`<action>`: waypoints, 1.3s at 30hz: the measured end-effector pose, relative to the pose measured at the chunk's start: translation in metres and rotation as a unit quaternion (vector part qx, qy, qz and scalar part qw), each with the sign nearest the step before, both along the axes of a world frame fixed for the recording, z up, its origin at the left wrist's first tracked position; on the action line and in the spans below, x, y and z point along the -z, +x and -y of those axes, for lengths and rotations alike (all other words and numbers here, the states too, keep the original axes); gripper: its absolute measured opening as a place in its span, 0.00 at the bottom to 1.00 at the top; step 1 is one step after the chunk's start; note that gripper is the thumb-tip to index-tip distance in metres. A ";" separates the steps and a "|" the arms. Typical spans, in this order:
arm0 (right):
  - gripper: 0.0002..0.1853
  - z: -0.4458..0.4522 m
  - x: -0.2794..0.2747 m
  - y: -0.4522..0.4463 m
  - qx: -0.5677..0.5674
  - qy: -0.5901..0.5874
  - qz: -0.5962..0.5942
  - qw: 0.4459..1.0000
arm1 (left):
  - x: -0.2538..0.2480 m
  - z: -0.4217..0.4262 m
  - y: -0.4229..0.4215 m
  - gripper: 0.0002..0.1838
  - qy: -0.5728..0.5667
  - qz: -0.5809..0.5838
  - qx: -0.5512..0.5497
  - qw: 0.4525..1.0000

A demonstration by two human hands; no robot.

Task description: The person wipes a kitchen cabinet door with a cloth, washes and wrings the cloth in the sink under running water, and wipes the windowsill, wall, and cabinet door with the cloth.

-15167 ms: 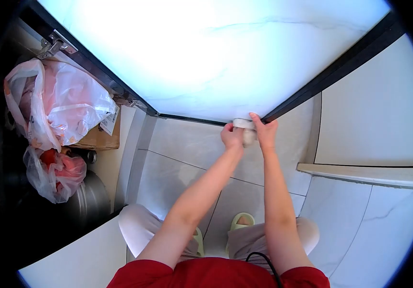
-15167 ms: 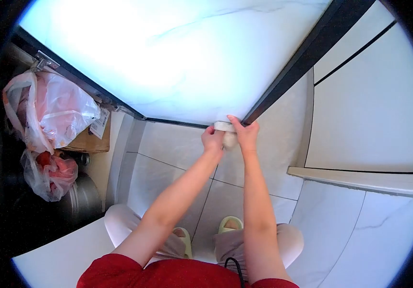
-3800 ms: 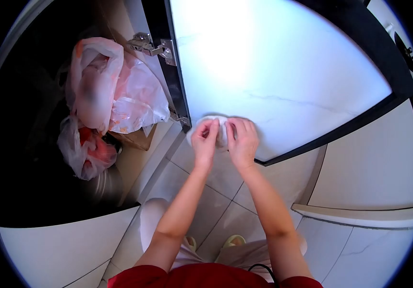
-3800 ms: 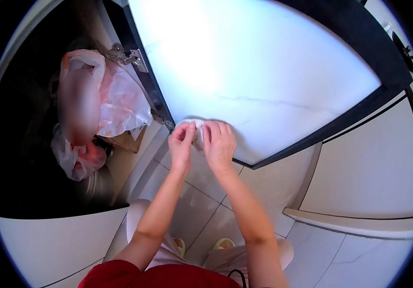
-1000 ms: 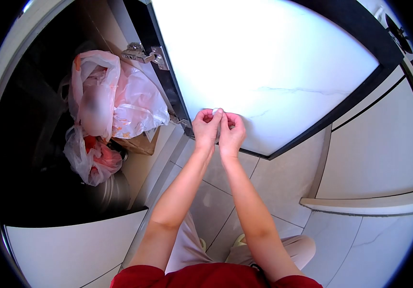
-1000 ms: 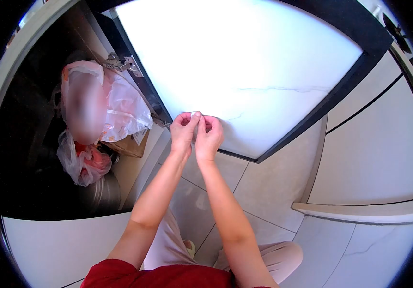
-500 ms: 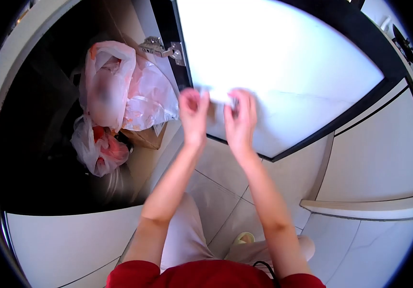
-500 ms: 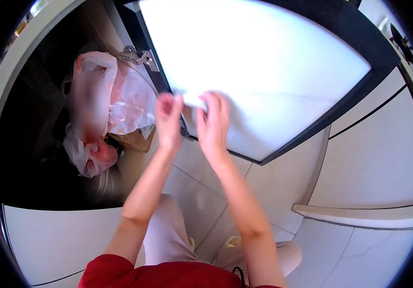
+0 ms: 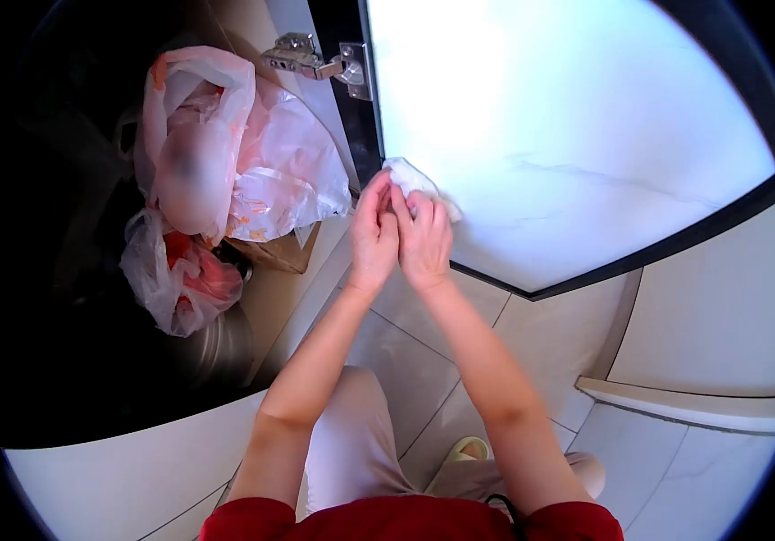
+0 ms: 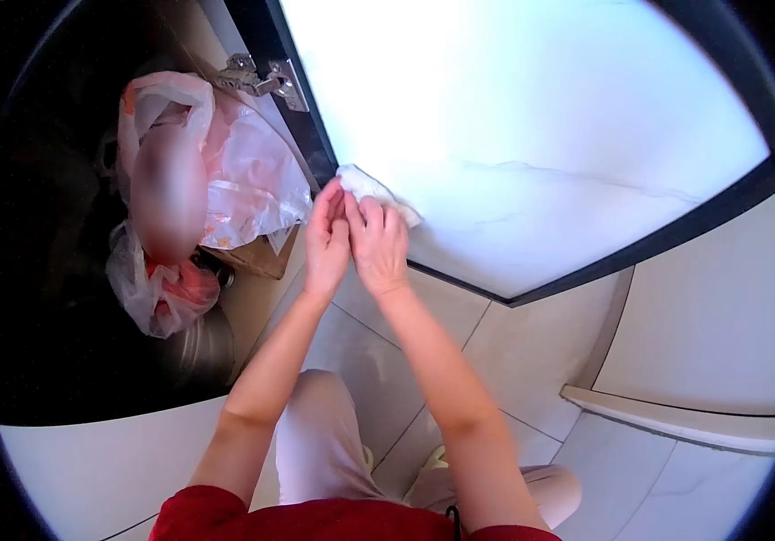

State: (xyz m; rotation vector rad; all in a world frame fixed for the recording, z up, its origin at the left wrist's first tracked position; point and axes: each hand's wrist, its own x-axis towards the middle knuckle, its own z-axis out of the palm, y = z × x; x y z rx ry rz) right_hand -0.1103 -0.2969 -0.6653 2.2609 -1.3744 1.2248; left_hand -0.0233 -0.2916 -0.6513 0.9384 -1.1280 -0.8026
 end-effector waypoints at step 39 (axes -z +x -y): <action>0.18 -0.049 0.095 -0.018 -0.074 0.478 0.573 0.661 | 0.073 -0.050 0.052 0.20 0.330 0.341 0.048 0.879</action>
